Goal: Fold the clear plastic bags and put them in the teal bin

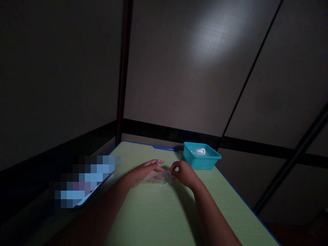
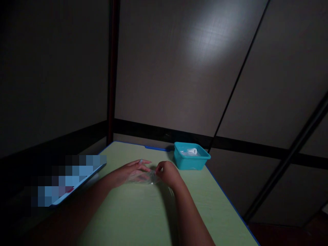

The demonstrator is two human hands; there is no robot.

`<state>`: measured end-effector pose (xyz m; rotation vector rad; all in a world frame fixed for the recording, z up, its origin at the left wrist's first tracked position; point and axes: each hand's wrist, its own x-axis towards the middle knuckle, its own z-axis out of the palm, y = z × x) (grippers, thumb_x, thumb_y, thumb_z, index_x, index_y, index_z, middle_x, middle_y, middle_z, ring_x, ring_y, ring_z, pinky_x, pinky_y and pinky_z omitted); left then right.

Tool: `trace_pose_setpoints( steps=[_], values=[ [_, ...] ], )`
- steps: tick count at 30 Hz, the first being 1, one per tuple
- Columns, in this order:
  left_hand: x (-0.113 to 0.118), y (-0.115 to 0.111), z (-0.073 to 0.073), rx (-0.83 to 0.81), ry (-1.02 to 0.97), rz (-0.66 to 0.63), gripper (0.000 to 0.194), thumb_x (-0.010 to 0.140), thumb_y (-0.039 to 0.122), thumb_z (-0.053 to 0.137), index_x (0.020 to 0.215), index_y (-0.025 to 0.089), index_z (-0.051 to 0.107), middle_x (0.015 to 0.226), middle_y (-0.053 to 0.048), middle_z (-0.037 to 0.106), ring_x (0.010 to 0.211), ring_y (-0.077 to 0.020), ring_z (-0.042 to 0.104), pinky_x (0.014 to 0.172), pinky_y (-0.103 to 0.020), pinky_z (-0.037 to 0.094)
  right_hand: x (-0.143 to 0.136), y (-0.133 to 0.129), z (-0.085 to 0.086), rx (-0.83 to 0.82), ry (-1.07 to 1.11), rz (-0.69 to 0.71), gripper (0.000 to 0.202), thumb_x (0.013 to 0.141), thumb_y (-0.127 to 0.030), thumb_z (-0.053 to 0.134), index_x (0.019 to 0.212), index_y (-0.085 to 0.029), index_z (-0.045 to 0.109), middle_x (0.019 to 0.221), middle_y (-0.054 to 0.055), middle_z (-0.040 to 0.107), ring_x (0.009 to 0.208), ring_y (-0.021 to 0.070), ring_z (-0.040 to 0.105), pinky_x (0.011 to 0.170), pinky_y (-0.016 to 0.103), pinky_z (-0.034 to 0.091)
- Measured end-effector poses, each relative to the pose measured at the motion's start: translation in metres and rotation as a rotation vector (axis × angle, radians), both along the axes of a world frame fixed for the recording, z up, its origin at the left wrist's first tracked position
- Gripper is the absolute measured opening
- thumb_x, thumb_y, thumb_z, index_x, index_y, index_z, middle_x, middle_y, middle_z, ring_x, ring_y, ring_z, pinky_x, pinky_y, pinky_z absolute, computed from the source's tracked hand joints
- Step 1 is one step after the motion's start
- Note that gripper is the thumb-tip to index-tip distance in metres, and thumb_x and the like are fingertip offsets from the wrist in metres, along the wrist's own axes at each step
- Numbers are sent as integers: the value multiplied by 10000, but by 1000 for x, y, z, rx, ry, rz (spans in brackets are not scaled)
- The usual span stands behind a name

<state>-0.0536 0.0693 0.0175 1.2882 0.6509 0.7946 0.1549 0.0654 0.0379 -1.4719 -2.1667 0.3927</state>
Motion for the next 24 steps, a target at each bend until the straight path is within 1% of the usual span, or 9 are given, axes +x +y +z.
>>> trace_pose_setpoints(
  steps=[3, 5, 8, 10, 12, 14, 16, 20, 24],
  values=[
    [0, -1, 0, 23, -32, -68, 551, 729, 458, 618, 1205, 210, 495, 1186, -110, 573, 1002, -236, 582, 854, -362, 421, 4, 4, -3, -23, 3, -25, 128, 675, -84, 539, 689, -147, 650, 699, 29, 672, 579, 111, 606, 539, 180, 404],
    [1, 2, -4, 73, -2, -67, 557, 687, 377, 679, 1186, 190, 516, 1149, -107, 600, 998, -231, 583, 861, -341, 415, 6, 6, -6, -58, 43, -36, 117, 688, -80, 540, 701, -139, 640, 701, 31, 665, 559, 106, 606, 520, 173, 412],
    [2, 9, -12, 125, 120, -18, 496, 601, 301, 733, 1057, 154, 604, 1020, -98, 661, 927, -234, 606, 830, -327, 427, 8, 8, -10, -120, 168, -32, 101, 693, -81, 565, 760, -139, 614, 767, 34, 659, 552, 101, 604, 484, 167, 424],
    [0, 13, -15, 108, 171, 28, 418, 590, 321, 717, 958, 136, 644, 937, -96, 682, 877, -240, 620, 797, -332, 439, 10, 9, -10, -157, 227, -33, 185, 676, -82, 600, 849, -145, 594, 857, 43, 653, 548, 95, 599, 474, 171, 430],
    [-2, 16, -17, 65, 175, 72, 390, 583, 334, 699, 912, 128, 655, 877, -94, 690, 823, -238, 634, 765, -338, 450, 14, 9, -9, -198, 206, -56, 267, 667, -99, 629, 926, -138, 578, 857, 53, 654, 550, 98, 595, 486, 183, 430],
    [-3, 17, -16, 38, 155, 104, 383, 566, 304, 691, 902, 124, 654, 841, -90, 692, 789, -231, 641, 748, -340, 455, 19, 10, -7, -233, 121, -83, 278, 676, -126, 635, 949, -121, 586, 768, 50, 660, 569, 114, 596, 505, 194, 422],
    [-3, 18, -16, 26, 146, 130, 361, 559, 264, 674, 891, 124, 653, 828, -87, 693, 775, -227, 645, 738, -338, 462, 25, 11, -5, -250, 42, -96, 249, 658, -119, 637, 905, -107, 617, 678, 41, 655, 581, 128, 592, 508, 201, 408],
    [-2, 17, -14, -21, 131, 197, 345, 547, 212, 652, 881, 128, 635, 836, -80, 688, 765, -225, 651, 717, -337, 481, 31, 14, -5, -255, 6, -94, 106, 618, -34, 573, 666, -103, 638, 577, 32, 632, 540, 123, 572, 495, 199, 393],
    [-1, 14, -12, -13, 157, 239, 380, 587, 292, 659, 924, 127, 600, 824, -76, 677, 683, -209, 656, 669, -336, 495, 32, 18, -10, -242, 21, -132, 141, 637, -19, 511, 625, -102, 624, 579, 44, 637, 542, 120, 581, 489, 187, 399]
  ],
)
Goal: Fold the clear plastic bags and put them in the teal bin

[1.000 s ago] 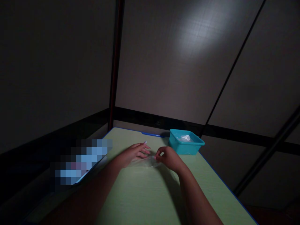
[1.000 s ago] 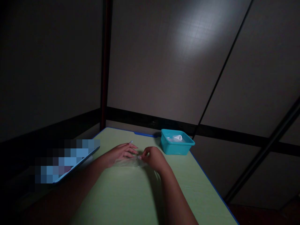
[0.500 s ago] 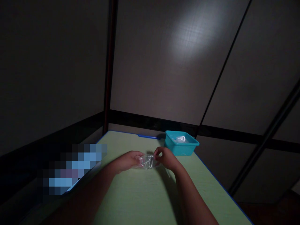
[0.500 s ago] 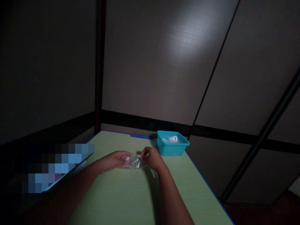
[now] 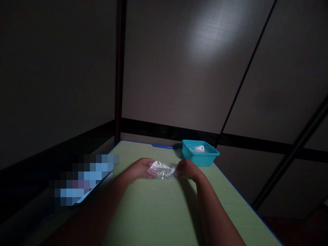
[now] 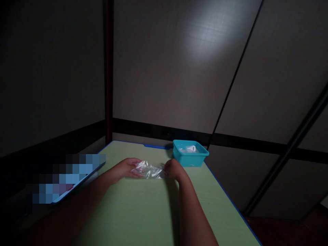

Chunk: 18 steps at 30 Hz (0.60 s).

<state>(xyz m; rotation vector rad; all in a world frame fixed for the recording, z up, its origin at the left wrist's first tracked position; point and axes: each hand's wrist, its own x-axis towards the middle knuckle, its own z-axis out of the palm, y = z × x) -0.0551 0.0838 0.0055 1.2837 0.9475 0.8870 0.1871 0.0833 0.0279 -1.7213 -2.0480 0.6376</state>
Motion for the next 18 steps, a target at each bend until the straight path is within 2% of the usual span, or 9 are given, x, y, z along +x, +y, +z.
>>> trace_pose_setpoints(
  steps=[6, 10, 13, 15, 18],
  values=[
    [1, 7, -1, 261, 150, 231, 385, 639, 482, 609, 828, 147, 583, 724, -36, 627, 646, -169, 595, 519, -245, 430, -5, 2, -7, 0, -18, 41, 175, 680, -70, 502, 756, -132, 646, 574, 19, 645, 532, 110, 586, 474, 170, 391],
    [0, 13, -8, 323, 262, 230, 366, 592, 471, 644, 769, 154, 595, 567, 11, 565, 503, -134, 519, 460, -220, 337, -12, 1, -10, 5, -91, 77, 159, 664, -87, 532, 744, -146, 656, 573, 3, 644, 518, 99, 564, 474, 170, 364],
    [-2, 12, -13, 352, 373, 192, 299, 594, 430, 647, 728, 167, 601, 509, 29, 540, 445, -125, 485, 461, -224, 312, -18, -1, -10, 65, -173, 70, 129, 710, -182, 542, 712, -142, 665, 605, 30, 648, 551, 114, 548, 498, 197, 341],
    [-2, 10, -15, 380, 454, 181, 247, 595, 392, 657, 714, 181, 607, 500, 37, 532, 443, -126, 478, 481, -228, 305, -22, -2, -10, 108, -223, 63, 153, 724, -230, 546, 728, -142, 672, 668, 55, 660, 601, 132, 551, 525, 216, 332],
    [-5, 8, -18, 440, 568, 192, 216, 526, 299, 720, 685, 208, 605, 519, 48, 522, 505, -137, 489, 529, -232, 303, -26, -3, -10, 142, -280, 56, 134, 696, -208, 569, 749, -144, 674, 764, 78, 670, 681, 152, 560, 561, 227, 321]
  ],
)
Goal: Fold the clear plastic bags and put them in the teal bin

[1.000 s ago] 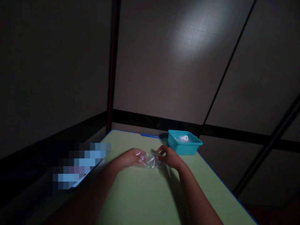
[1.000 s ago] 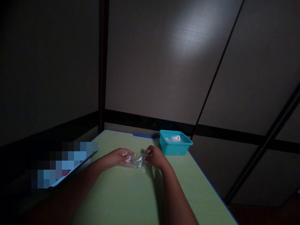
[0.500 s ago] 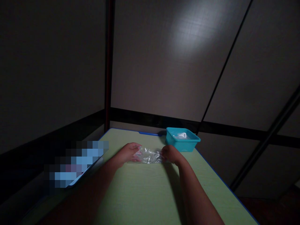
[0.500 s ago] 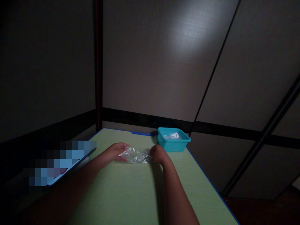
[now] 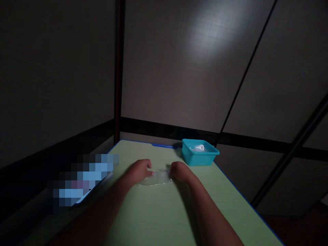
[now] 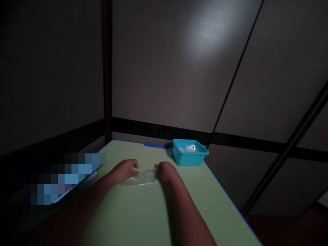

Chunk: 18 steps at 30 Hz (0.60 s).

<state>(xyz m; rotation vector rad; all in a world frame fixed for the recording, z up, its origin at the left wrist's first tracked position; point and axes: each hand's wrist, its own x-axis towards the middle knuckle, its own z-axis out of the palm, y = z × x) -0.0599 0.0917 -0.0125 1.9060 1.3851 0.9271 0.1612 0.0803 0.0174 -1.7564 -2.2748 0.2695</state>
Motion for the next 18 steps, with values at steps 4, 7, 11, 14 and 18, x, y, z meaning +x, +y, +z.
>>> trace_pose_setpoints(
  steps=[4, 7, 11, 14, 18],
  values=[
    [-4, 0, 2, 137, 123, 103, 196, 603, 270, 693, 759, 224, 584, 666, 3, 572, 727, -200, 539, 653, -262, 331, 0, 1, -3, 11, -41, -5, 126, 689, -208, 585, 758, -142, 667, 799, 84, 667, 711, 153, 557, 577, 229, 309],
    [-5, 2, 7, 264, 213, 228, 84, 729, 231, 584, 808, 208, 564, 791, -49, 599, 852, -220, 535, 738, -285, 334, 0, 1, -5, 19, -53, -21, 216, 739, -327, 574, 812, -140, 654, 811, 95, 662, 693, 151, 553, 557, 231, 300],
    [-3, 5, 13, 261, 198, 240, 67, 803, 192, 478, 809, 196, 544, 746, -35, 588, 753, -180, 551, 699, -265, 355, -1, 1, -6, 53, -98, -64, 319, 826, -418, 455, 857, -157, 637, 850, 99, 663, 721, 156, 571, 564, 235, 311],
    [3, 0, 15, 301, 192, 203, 83, 822, 236, 466, 812, 197, 540, 770, -30, 580, 751, -171, 550, 690, -261, 376, -3, 2, -7, 50, -147, -99, 299, 836, -375, 437, 847, -159, 643, 885, 112, 665, 776, 172, 591, 590, 241, 331],
    [14, -13, 13, 472, 259, 14, 165, 814, 295, 500, 932, 198, 562, 965, -59, 594, 943, -191, 533, 836, -299, 391, -6, 3, -10, 47, -163, -127, 278, 826, -342, 442, 851, -158, 649, 917, 128, 664, 829, 202, 601, 630, 255, 358]
  ],
)
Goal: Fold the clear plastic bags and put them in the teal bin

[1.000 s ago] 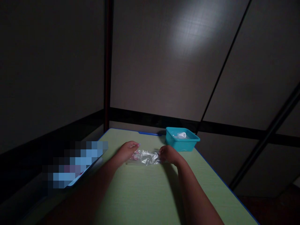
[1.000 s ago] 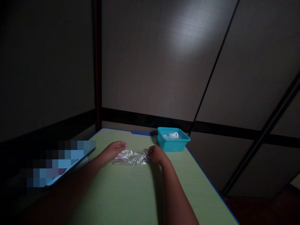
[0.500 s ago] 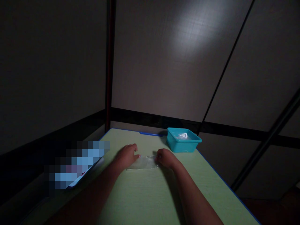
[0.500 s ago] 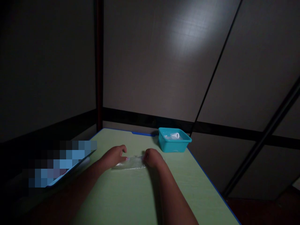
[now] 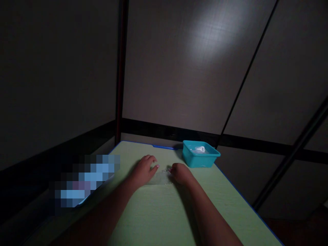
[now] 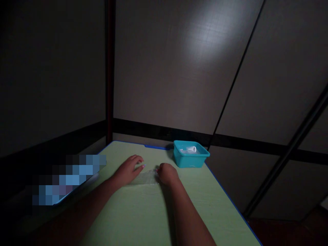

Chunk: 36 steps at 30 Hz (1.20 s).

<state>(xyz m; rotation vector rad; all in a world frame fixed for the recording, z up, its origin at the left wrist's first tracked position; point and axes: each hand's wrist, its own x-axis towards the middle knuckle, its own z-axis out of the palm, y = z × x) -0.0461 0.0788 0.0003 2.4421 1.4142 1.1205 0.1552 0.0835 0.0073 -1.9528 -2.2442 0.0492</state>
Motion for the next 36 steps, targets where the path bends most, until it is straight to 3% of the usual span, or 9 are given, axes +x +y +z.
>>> trace_pose_setpoints(
  steps=[3, 6, 10, 14, 17, 23, 29, 36],
  values=[
    [5, -7, -5, 6, 172, -159, 327, 831, 317, 488, 1147, 238, 521, 1216, -56, 536, 1158, -200, 439, 996, -349, 298, -1, 0, -1, -2, 0, -1, 282, 826, -349, 441, 870, -159, 644, 934, 127, 662, 844, 207, 601, 648, 257, 369],
    [4, -8, -8, -61, 313, -226, 425, 863, 324, 439, 1287, 315, 406, 1407, -3, 364, 1312, -188, 259, 1069, -401, 179, -1, 0, 0, -16, 7, 15, 269, 833, -323, 434, 873, -159, 643, 934, 118, 666, 851, 195, 602, 662, 245, 371],
    [-1, -7, -10, -146, 407, -244, 525, 851, 402, 459, 1346, 389, 283, 1484, 19, 174, 1364, -203, 92, 1072, -458, 133, 3, 2, 1, -18, 27, 29, 247, 830, -282, 430, 880, -165, 642, 931, 103, 669, 850, 187, 602, 657, 235, 369],
    [-3, -8, -13, -202, 460, -254, 497, 858, 435, 440, 1328, 452, 276, 1497, 16, 75, 1366, -230, 39, 1053, -490, 157, 15, 6, 2, -4, 52, -25, 211, 796, -211, 454, 878, -173, 645, 910, 91, 675, 808, 185, 608, 630, 236, 371],
    [-2, -9, -15, -235, 472, -249, 456, 873, 441, 409, 1315, 462, 297, 1497, 16, 61, 1365, -240, 26, 1045, -506, 161, 27, 8, 5, 5, 69, -99, 208, 788, -203, 470, 870, -162, 656, 876, 111, 680, 770, 197, 614, 609, 247, 374],
    [-4, -6, -18, -280, 473, -206, 467, 868, 518, 364, 1323, 429, 313, 1493, 1, 95, 1363, -257, 21, 1047, -503, 161, 39, 8, 12, 39, 114, -185, 317, 847, -362, 439, 865, -152, 676, 842, 130, 683, 752, 200, 620, 600, 253, 379],
    [-4, -5, -18, -279, 435, -176, 485, 849, 558, 369, 1314, 426, 337, 1492, -7, 103, 1363, -256, 52, 1048, -495, 164, 37, 10, 10, 32, 133, -211, 186, 784, -209, 504, 830, -155, 676, 811, 113, 684, 735, 183, 618, 592, 236, 369],
    [-5, -6, -18, -308, 464, -205, 475, 844, 555, 381, 1305, 452, 329, 1490, -14, 105, 1363, -250, 43, 1035, -519, 163, 36, 15, 3, 28, 171, -199, 174, 791, -176, 482, 811, -168, 655, 816, 88, 675, 743, 158, 603, 602, 216, 368]
  ],
)
